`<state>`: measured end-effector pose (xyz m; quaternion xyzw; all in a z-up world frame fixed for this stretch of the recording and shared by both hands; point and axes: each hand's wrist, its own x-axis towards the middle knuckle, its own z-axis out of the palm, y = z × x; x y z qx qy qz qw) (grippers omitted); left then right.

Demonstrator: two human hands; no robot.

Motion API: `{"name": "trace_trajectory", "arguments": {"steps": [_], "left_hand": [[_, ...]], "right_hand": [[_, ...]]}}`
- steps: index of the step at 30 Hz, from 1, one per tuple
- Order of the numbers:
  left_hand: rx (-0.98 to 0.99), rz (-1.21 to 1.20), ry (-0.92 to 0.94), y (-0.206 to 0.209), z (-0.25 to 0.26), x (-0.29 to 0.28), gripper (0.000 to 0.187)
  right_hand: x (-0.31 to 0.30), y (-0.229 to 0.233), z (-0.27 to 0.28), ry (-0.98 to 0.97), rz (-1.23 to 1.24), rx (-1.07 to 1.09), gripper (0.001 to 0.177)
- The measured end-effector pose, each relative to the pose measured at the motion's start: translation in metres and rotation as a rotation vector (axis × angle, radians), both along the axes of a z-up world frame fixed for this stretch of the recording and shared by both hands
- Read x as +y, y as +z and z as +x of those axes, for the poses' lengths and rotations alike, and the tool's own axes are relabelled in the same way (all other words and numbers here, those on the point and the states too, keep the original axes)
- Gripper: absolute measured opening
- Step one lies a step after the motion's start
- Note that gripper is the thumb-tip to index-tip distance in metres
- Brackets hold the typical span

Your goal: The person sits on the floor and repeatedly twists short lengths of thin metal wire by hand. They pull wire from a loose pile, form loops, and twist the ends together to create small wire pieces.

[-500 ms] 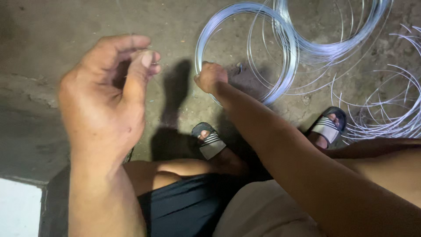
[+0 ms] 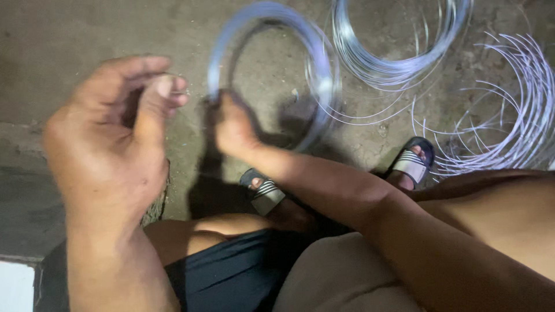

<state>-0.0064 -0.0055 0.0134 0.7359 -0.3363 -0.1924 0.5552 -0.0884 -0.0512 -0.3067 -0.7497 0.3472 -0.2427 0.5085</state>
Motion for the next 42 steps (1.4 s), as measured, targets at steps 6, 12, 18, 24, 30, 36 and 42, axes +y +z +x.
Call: {"name": "trace_trajectory", "arguments": {"steps": [6,12,18,24,30,36,42], "left_hand": [[-0.176,0.058,0.046,0.002,0.002,0.006,0.01],[-0.126,-0.003,0.042,-0.002,0.006,0.008,0.01],[-0.142,0.044,0.049,-0.002,0.008,0.001,0.01],[-0.086,0.068,0.072,-0.003,0.004,0.0,0.011],[-0.058,0.085,0.082,-0.003,0.001,-0.005,0.012],[-0.077,0.108,0.083,-0.005,0.001,-0.018,0.012],[-0.089,0.143,0.05,-0.004,0.002,-0.032,0.012]], "right_hand": [[0.043,0.079,0.044,0.251,0.234,0.188,0.022],[0.056,0.099,0.07,0.562,0.223,0.234,0.052],[0.074,0.053,0.057,1.16,-1.069,0.181,0.032],[0.011,-0.023,-0.034,0.668,-0.018,0.675,0.045],[-0.234,-0.07,-0.142,-0.068,-0.501,0.372,0.049],[-0.331,-0.06,-0.184,-0.017,-0.441,0.869,0.083],[-0.269,-0.04,-0.184,0.183,-0.441,0.857,0.085]]}}
